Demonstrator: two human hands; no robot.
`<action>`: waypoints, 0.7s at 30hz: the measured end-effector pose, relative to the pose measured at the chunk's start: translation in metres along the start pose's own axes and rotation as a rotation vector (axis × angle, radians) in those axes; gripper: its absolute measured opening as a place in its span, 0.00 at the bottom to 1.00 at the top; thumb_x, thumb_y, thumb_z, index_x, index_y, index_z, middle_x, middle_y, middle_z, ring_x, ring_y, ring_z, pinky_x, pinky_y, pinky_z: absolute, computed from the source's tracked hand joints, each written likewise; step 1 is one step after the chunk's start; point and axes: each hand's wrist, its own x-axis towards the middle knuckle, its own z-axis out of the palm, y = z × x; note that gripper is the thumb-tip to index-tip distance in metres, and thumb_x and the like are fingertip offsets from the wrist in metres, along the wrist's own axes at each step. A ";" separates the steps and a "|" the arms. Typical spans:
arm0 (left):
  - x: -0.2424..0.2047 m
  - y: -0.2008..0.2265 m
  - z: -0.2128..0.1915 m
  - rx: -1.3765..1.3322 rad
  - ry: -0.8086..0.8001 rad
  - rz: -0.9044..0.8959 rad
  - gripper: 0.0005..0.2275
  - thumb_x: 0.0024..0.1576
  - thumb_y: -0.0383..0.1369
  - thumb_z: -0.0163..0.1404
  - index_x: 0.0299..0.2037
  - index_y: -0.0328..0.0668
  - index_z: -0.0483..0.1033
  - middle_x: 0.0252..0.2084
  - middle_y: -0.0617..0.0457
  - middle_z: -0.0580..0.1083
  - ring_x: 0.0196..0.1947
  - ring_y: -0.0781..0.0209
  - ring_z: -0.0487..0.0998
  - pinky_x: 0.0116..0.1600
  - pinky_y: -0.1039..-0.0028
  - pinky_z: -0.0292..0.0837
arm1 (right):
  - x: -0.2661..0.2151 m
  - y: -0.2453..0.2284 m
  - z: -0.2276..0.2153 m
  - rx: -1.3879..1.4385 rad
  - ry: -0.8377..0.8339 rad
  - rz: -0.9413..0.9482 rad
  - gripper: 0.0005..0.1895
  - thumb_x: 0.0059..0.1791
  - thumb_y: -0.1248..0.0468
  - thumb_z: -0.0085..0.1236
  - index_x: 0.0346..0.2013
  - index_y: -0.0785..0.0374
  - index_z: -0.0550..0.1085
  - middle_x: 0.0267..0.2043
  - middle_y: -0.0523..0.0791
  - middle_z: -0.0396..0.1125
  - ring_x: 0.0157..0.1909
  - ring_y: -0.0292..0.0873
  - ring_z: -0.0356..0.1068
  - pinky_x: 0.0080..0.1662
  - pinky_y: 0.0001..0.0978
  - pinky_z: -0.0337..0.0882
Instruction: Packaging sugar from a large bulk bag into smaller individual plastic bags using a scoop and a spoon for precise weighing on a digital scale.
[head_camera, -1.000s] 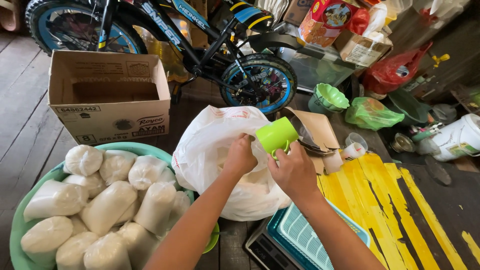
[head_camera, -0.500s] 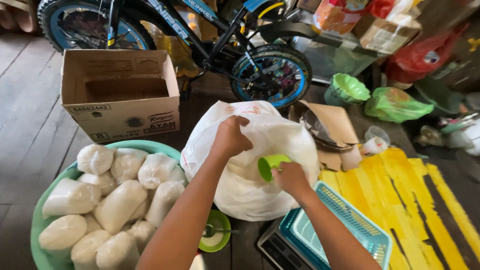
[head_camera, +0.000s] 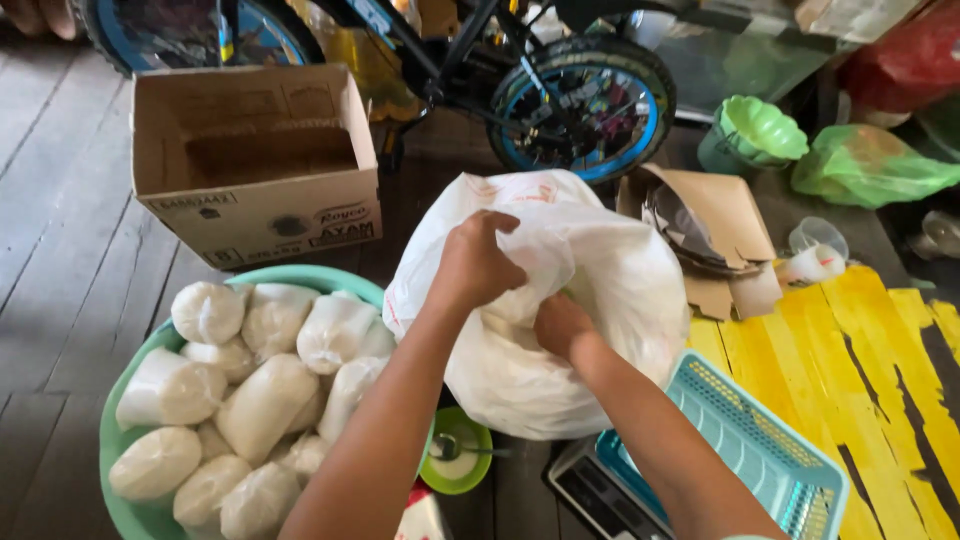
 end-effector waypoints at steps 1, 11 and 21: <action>0.005 0.000 0.000 0.000 0.006 0.008 0.30 0.32 0.25 0.65 0.52 0.41 0.80 0.49 0.49 0.80 0.55 0.42 0.79 0.61 0.56 0.75 | 0.000 0.009 -0.015 -0.004 0.008 0.003 0.13 0.52 0.61 0.43 0.36 0.61 0.76 0.40 0.50 0.69 0.40 0.50 0.73 0.39 0.40 0.73; -0.002 0.010 0.002 -0.063 0.070 0.052 0.30 0.33 0.23 0.63 0.53 0.36 0.80 0.49 0.45 0.79 0.54 0.40 0.79 0.59 0.57 0.77 | -0.081 0.035 -0.085 0.900 -0.163 0.411 0.18 0.49 0.53 0.52 0.40 0.60 0.83 0.42 0.54 0.77 0.52 0.59 0.76 0.54 0.49 0.75; -0.012 0.023 -0.008 -0.072 0.071 0.069 0.32 0.33 0.20 0.64 0.54 0.35 0.79 0.51 0.42 0.78 0.53 0.39 0.79 0.60 0.59 0.75 | -0.126 0.047 -0.084 1.900 0.226 0.846 0.13 0.57 0.65 0.42 0.48 0.76 0.67 0.41 0.49 0.53 0.40 0.55 0.70 0.49 0.57 0.78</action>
